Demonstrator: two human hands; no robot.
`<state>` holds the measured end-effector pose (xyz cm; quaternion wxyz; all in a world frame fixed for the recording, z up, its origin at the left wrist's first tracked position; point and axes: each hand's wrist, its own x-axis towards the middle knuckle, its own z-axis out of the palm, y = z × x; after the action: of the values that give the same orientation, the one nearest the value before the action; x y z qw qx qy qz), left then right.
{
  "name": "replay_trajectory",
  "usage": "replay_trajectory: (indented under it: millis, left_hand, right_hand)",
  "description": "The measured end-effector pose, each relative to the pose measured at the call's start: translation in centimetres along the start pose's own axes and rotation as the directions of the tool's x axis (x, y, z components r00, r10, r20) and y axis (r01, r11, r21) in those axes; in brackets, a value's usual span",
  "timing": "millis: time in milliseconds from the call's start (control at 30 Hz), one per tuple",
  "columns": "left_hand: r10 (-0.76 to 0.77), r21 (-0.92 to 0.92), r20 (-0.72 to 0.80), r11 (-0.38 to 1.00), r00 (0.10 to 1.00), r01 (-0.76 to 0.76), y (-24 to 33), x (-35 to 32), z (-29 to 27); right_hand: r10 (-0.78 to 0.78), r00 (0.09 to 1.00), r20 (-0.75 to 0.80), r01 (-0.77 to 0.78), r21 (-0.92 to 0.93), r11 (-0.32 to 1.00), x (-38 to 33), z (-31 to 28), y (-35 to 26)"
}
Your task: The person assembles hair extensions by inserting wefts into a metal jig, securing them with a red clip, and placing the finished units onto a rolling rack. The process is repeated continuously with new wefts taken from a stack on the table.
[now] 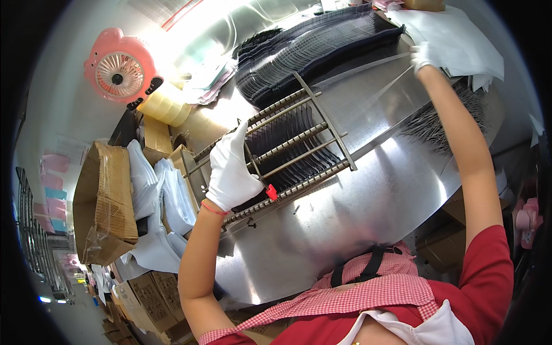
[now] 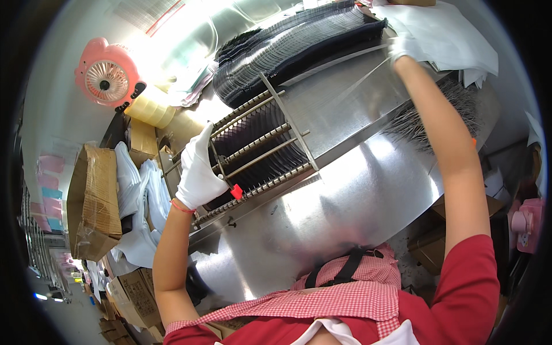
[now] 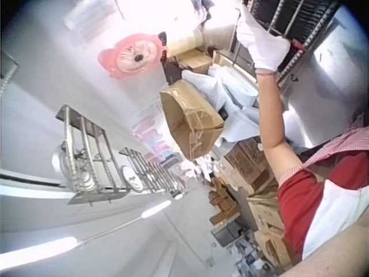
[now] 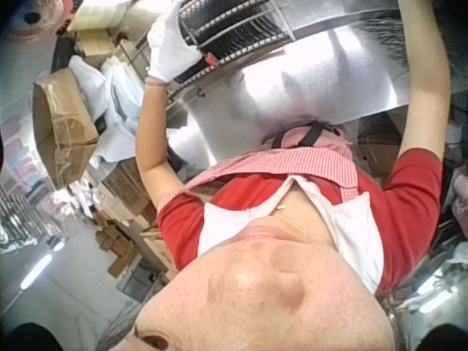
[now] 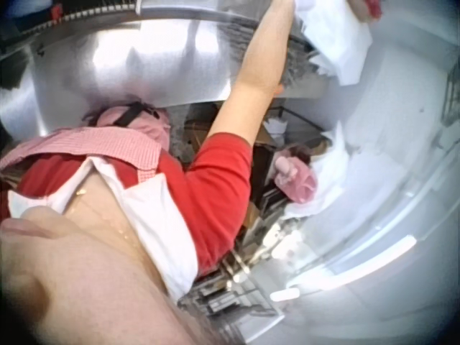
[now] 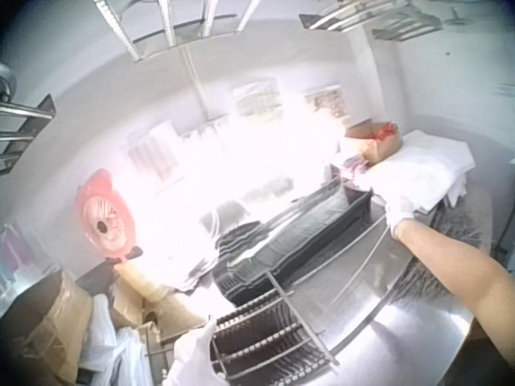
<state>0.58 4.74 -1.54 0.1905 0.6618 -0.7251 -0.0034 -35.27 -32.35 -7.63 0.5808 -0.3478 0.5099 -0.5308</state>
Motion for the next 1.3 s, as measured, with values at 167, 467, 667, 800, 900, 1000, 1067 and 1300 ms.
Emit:
replay_trajectory:
  millis: [167,467,667,800,900,1000,1067,1300]
  left_hand:
    - [-0.086,0.002,0.052,0.996,0.995,0.086,-0.5,1.5,0.2]
    - [-0.208,0.025,0.061,0.978,0.976,0.206,-0.9,2.0,0.6]
    - [-0.192,-0.017,0.043,0.981,0.98,0.193,-1.3,1.4,0.3]
    - [-0.081,-0.013,0.014,0.997,0.997,0.081,-1.6,0.7,-0.3]
    - [-0.077,0.029,-0.01,0.997,0.997,0.077,-1.6,0.0,-0.1]
    - [-0.127,0.014,0.007,0.992,0.992,0.127,-1.8,-0.2,-0.3]
    - [-0.156,0.01,0.013,0.988,0.988,0.156,-1.6,-0.1,-0.2]
    - [-0.121,-0.054,0.021,0.991,0.992,0.122,-1.8,-0.1,0.1]
  right_hand:
    - [-0.308,0.951,-0.024,0.285,0.453,0.845,-3.7,-4.7,-0.5]
    - [0.555,0.281,0.783,-0.444,-0.406,0.799,-24.8,-13.4,3.3]
    - [0.221,0.71,0.669,0.349,-0.606,0.715,-22.7,-12.4,8.1]
    - [0.119,0.7,0.704,0.527,-0.622,0.58,-16.4,-7.0,8.9]
    - [0.051,0.634,0.772,0.698,-0.599,0.393,-14.0,-7.5,7.5]
    - [-0.072,0.645,0.761,0.725,-0.58,0.37,-14.8,-11.6,7.1]
    - [-0.093,0.63,0.771,0.738,-0.558,0.38,-17.1,-11.9,5.8]
    - [-0.278,0.409,0.869,0.905,-0.347,0.247,-14.8,-5.9,7.1]
